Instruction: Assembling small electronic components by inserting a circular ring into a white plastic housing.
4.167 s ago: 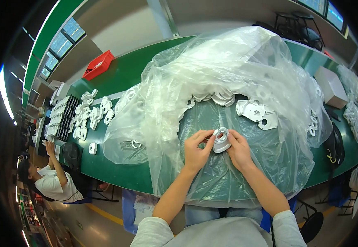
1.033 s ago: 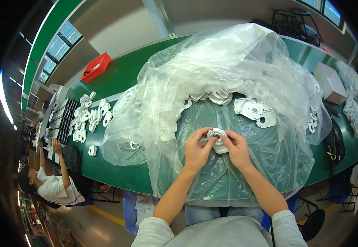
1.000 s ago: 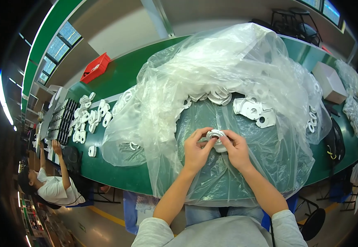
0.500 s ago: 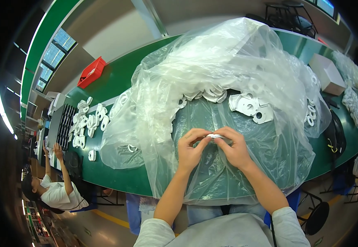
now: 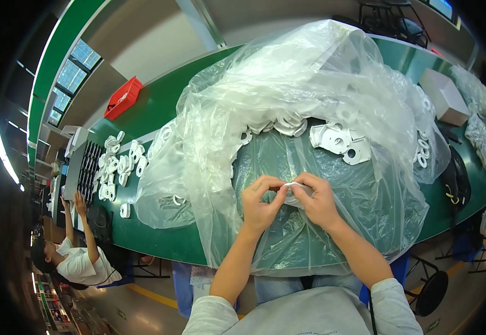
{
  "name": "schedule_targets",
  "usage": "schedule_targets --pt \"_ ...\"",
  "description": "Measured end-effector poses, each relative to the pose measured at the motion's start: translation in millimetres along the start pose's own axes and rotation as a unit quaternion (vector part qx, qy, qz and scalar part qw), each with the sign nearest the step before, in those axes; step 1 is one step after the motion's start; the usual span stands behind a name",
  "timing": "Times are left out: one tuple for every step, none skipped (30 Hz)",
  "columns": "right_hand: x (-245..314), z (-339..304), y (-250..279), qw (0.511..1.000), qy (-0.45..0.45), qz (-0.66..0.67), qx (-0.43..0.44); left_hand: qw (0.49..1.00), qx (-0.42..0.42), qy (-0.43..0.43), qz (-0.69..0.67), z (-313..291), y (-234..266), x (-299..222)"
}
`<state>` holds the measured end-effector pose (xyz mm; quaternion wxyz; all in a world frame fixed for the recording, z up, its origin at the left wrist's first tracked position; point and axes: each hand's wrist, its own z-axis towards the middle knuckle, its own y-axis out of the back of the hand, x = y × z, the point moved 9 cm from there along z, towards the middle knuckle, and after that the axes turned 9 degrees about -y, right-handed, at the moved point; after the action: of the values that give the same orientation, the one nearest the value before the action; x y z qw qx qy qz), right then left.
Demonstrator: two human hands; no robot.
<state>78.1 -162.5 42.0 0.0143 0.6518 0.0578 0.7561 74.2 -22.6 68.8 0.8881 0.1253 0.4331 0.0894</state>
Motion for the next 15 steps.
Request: schedule_targets --pt "-3.6 0.1 -1.8 1.000 -0.014 -0.002 0.011 1.000 0.000 0.024 -0.013 -1.5 -0.6 4.9" --pt "-7.6 0.3 -3.6 0.999 -0.029 -0.004 0.023 0.998 -0.001 0.048 -0.027 -3.3 -1.0 10.1" --pt "-12.0 1.3 -4.2 0.999 -0.030 -0.004 0.024 0.998 -0.001 0.050 -0.026 -4.5 -0.8 13.7" --pt "-26.1 2.5 -9.4 0.993 -0.086 0.062 0.053 0.994 -0.003 0.098 -0.039 -8.5 -0.9 26.2" --pt "-37.3 2.1 -14.6 0.978 -0.141 0.128 0.082 0.988 -0.004 0.147 -0.052 -12.5 -1.4 37.3" --pt "-38.0 1.1 -17.0 0.973 -0.150 0.137 0.111 0.978 -0.013 0.180 -0.105 -15.0 -5.5 44.7" --pt "-38.8 1.5 -17.8 0.973 -0.150 0.138 0.112 0.978 -0.013 0.180 -0.105 -14.2 -6.5 45.6" --pt "-41.2 2.6 -14.0 0.973 -0.153 0.148 0.085 0.961 -0.014 0.223 -0.163 -17.6 -11.9 52.1" --pt "-43.6 3.6 -9.8 0.973 -0.155 0.158 0.057 0.938 -0.015 0.265 -0.221 -21.9 -17.6 57.4" --pt "-44.4 4.3 -10.1 0.974 -0.155 0.158 0.058 0.939 -0.015 0.265 -0.221 -22.8 -17.0 59.3" --pt "-44.1 5.7 -6.5 0.975 -0.145 0.164 0.037 0.936 0.022 0.262 -0.236 -24.7 -22.8 60.9" --pt "-43.0 6.7 -2.5 0.976 -0.135 0.170 0.017 0.931 0.060 0.259 -0.250 -26.1 -28.6 60.0" --pt "-42.6 6.9 -1.9 0.976 -0.135 0.169 0.017 0.926 0.072 0.275 -0.249 -27.6 -30.6 58.8" --pt "-42.2 7.2 -0.1 0.974 -0.134 0.183 0.008 0.926 0.072 0.275 -0.249 -26.6 -31.4 57.7" --pt "-41.8 7.4 1.7 0.971 -0.133 0.197 -0.001 0.926 0.062 0.273 -0.253 -25.1 -31.2 57.2"
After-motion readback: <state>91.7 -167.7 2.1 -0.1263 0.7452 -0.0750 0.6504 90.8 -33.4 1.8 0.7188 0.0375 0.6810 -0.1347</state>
